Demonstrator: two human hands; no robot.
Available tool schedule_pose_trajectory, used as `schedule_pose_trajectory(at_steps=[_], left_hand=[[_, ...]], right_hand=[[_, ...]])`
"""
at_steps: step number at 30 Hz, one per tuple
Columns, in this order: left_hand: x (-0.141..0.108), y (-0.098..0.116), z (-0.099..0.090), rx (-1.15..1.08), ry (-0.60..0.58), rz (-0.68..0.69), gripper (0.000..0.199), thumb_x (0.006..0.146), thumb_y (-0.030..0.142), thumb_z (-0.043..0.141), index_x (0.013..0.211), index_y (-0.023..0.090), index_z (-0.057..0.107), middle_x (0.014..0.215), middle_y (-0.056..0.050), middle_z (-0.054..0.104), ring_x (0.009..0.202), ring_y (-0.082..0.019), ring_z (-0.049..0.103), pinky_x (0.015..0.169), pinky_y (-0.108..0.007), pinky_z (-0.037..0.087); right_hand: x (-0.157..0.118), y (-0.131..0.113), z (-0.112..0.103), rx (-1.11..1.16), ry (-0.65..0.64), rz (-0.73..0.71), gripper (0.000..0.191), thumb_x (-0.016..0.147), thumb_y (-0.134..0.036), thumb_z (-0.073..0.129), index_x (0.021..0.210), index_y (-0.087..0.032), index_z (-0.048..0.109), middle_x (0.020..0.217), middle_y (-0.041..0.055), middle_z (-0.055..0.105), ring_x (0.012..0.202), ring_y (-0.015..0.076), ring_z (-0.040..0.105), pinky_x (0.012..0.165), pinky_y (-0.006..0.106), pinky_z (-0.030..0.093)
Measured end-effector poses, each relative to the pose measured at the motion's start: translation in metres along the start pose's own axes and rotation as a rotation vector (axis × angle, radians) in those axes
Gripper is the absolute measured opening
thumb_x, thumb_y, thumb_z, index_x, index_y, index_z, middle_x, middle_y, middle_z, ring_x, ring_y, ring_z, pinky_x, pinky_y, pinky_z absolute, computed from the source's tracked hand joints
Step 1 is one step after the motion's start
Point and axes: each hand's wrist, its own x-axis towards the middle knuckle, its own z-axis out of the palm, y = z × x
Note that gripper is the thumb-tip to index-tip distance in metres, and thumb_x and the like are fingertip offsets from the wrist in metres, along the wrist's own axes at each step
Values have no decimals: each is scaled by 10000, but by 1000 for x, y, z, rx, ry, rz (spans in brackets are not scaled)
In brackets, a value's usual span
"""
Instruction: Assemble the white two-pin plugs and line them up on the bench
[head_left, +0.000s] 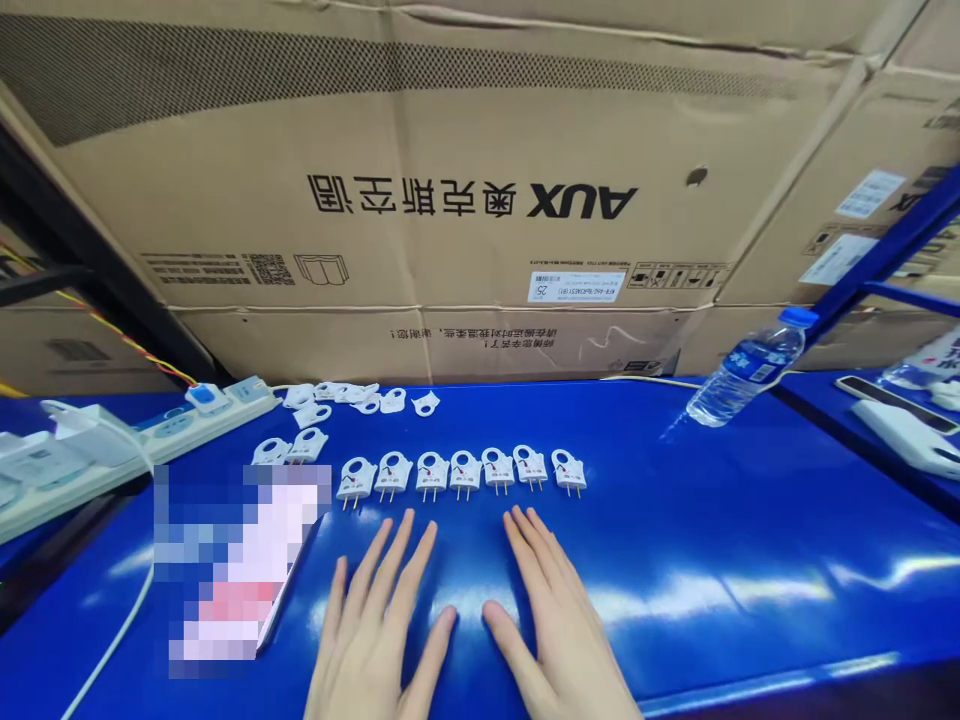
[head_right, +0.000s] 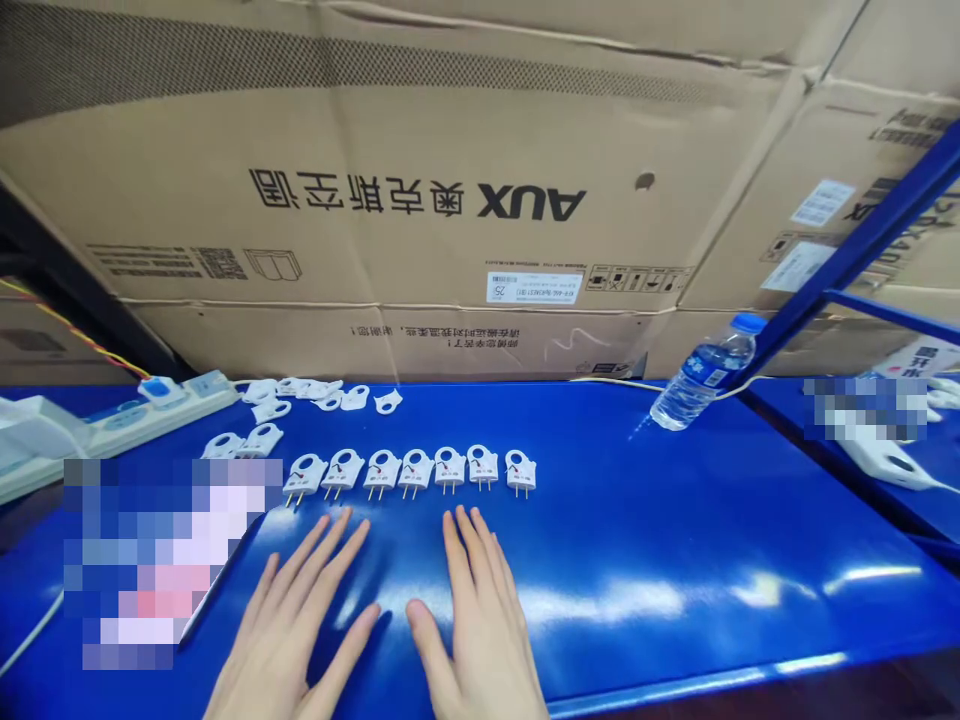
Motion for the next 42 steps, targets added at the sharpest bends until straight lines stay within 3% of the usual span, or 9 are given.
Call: schedule_pose_trajectory(at_steps=[3,9,14,21,28,31,37,42], left_hand=[[-4,-1,11,147,5,1,591,1032,360,449,1616,313,368,1634,-57,479,1540,-271,403,1299,-562,197],[-7,-13,21,333,-6,145,644,1001,410,472,1623,284,364,1671,-77,408,1535,-283,402,1309,-527,77],[-7,-23,22,341,-53,165,680,976,452,507,1624,320,351,1663,-92,419,1512,-314,437,1283,-574,158],[-9,-10,26,291,-24,74,602,1002,402,443,1595,303,418,1665,-80,417,1555,-295,371,1287,-574,162],[-9,-22,27,329,-3,139,636,984,422,493,1605,318,396,1654,-80,433,1516,-303,434,1294,-559,131],[-9,-25,28,323,-1,179,647,979,427,509,1608,331,387,1640,-82,456,1486,-308,476,1294,-551,135],[-9,-15,32,338,18,81,576,1008,393,414,1571,283,468,1655,-97,431,1518,-317,426,1283,-575,147],[-10,-31,31,388,-30,190,661,988,443,482,1624,340,334,1642,-71,456,1468,-308,497,1264,-557,227]], right_hand=[[2,2,11,-187,-18,-57,749,1053,-417,524,1685,-308,136,1711,62,262,1554,342,346,1209,544,439],[5,5,15,-250,-68,-95,741,1067,-449,468,1686,-303,89,1714,80,222,1551,366,341,1178,586,452],[5,5,16,-256,-63,-103,739,1064,-449,463,1685,-302,91,1710,76,234,1546,370,352,1169,591,455],[5,4,22,-265,-32,-79,744,1043,-396,493,1684,-319,121,1713,52,227,1546,360,361,1188,584,428],[3,-4,32,-260,40,1,662,1032,-393,521,1654,-316,307,1713,44,246,1554,363,344,1229,613,357],[3,-4,36,-259,56,-7,694,1027,-394,534,1664,-327,267,1710,45,254,1548,367,356,1225,619,359],[3,-1,38,-261,46,3,741,1015,-409,560,1671,-346,221,1711,44,245,1541,386,364,1230,625,350],[4,-1,37,-321,28,-10,734,1021,-401,541,1674,-334,213,1706,49,267,1539,376,370,1213,625,382]])
